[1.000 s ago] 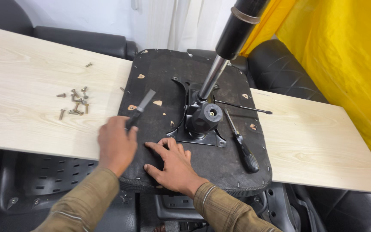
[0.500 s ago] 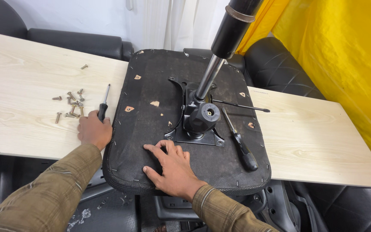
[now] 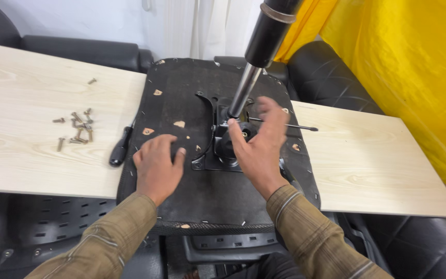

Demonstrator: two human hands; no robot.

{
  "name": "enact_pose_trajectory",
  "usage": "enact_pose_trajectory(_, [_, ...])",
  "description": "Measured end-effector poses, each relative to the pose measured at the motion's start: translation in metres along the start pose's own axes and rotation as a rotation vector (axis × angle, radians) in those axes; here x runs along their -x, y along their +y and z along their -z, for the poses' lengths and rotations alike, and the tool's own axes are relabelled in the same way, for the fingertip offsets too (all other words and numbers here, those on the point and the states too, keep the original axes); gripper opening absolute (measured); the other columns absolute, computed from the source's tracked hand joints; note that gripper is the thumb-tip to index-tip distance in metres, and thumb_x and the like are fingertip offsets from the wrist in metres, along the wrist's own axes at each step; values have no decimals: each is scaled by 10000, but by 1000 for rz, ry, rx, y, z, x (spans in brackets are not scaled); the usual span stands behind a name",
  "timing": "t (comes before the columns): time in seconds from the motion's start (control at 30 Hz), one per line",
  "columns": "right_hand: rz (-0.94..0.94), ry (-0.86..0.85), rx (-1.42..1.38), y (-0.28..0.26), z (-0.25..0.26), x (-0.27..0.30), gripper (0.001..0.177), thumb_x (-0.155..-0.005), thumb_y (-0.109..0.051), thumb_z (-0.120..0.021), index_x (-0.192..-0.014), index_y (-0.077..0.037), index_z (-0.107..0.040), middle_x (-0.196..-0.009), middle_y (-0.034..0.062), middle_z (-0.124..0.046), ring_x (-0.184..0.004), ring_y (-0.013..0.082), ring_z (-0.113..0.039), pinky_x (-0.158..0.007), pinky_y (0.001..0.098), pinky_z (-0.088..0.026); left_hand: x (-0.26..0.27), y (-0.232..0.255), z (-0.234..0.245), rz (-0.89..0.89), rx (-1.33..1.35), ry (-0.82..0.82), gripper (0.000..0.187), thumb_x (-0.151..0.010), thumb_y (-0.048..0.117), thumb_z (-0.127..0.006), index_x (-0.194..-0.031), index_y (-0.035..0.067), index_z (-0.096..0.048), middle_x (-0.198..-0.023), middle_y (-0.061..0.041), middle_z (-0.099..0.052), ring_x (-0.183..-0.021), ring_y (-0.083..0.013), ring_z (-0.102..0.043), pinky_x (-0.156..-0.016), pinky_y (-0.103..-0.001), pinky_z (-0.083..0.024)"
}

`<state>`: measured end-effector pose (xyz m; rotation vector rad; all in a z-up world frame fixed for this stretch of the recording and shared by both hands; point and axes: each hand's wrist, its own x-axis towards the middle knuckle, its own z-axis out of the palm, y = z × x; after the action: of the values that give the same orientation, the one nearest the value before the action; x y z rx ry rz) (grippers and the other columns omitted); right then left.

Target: The person removes a gas lift from a chair seat base, then attaches a plastic frame to the underside of the seat using a screwdriver and screws. The person aligns the frame, inserts screws, and tightens them to secure the frame to the seat.

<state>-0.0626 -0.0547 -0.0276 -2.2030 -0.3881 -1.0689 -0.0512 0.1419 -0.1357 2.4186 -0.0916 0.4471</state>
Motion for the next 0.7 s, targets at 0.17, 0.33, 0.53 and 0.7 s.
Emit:
enact_pose_trajectory(0.17, [-172, -329, -112, 15, 3, 9, 341, -952, -223, -702, -1236, -55, -617, -1224, 146, -603, -1105, 293, -643, -947, 387, -518, 6, 16, -1, -238, -130, -63, 447, -898, 380, -676, -1263, 121, -658, -1400, -18, -580, -1316, -239, -462, -1067, -472, -299])
enact_pose_trajectory(0.33, [-165, -345, -76, 15, 5, 9, 338, -960, -238, -725, -1233, -76, -609, -1202, 154, -590, -1092, 323, -640, -967, 392, -520, 7, 19, 0, -243, -158, -61, 384, -889, 372, -685, -1220, 179, -709, -1400, -3, -588, -1319, -233, -467, -1066, -473, -304])
enact_pose_trajectory(0.53, [-289, -411, -21, 13, 12, 11, 449, -862, -271, -798, -1238, -158, -580, -1162, 121, -578, -1039, 312, -642, -908, 407, -527, 9, 23, -1, -280, -187, -57, 372, -921, 357, -687, -1238, 163, -708, -1391, -11, -595, -1324, -247, -471, -1074, -466, -306])
enact_pose_trajectory(0.7, [-228, -320, -44, 15, 5, 14, 540, -815, -230, -854, -1246, -121, -547, -1162, 120, -586, -1072, 317, -643, -926, 407, -524, 8, 20, -1, -293, -187, -56, 382, -924, 346, -694, -1250, 147, -705, -1387, -14, -593, -1320, -251, -469, -1071, -466, -306])
